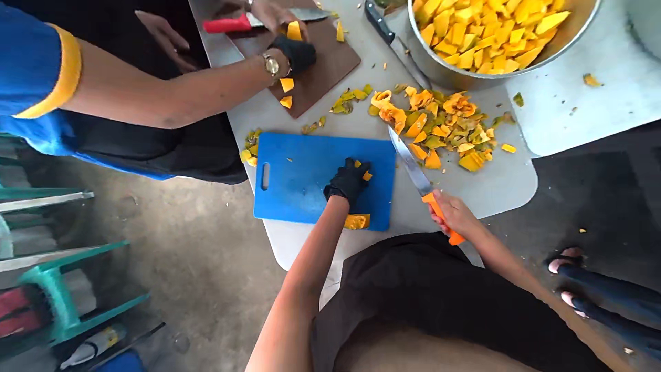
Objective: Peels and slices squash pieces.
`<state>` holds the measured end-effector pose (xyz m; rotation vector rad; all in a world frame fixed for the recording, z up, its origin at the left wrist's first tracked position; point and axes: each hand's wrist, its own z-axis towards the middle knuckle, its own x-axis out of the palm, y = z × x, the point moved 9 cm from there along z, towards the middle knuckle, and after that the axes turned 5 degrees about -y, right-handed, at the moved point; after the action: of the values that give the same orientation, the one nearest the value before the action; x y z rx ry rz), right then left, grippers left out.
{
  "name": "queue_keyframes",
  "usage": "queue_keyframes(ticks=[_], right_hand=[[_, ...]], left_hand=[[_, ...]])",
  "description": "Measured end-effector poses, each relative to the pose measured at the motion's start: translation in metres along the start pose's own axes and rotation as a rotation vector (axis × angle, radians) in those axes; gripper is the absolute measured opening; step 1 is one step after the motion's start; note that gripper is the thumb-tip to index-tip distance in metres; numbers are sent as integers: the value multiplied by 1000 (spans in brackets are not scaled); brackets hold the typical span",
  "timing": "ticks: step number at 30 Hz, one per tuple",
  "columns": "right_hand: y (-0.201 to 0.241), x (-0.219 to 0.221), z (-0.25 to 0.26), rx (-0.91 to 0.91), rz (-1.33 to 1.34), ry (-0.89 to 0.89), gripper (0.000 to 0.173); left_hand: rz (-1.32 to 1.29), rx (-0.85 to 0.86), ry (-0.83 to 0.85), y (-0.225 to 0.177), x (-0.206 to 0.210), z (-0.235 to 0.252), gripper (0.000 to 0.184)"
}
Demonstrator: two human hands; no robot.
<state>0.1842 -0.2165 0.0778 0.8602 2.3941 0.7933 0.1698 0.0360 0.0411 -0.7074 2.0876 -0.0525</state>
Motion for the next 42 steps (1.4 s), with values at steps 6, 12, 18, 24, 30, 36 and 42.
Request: queue_keyframes(ticks=[6, 12, 18, 24, 30, 36, 42], right_hand=[[-47, -30, -9, 108, 123, -84, 53], [-66, -78, -12, 121, 86, -80, 51], [-83, -163, -12, 101, 31, -55, 51], [-85, -247, 7, 111, 67, -166, 51], [-75, -286, 12, 77, 67, -211, 51], [-80, -270, 24, 41, 42, -147, 51], [-58, -226, 33, -47, -147, 32, 48]], left_hand=[[14, 42, -11, -2, 3, 12, 43], [34, -230, -44, -8, 3, 12, 52], [-302, -416, -176, -13, -22, 11, 55], [-983, -157, -268, -174, -100, 45, 52], [-647, -32, -309, -237, -183, 101, 68], [-810, -137, -541, -141, -187, 53, 42], [-717, -571, -610, -5, -105, -74, 52]])
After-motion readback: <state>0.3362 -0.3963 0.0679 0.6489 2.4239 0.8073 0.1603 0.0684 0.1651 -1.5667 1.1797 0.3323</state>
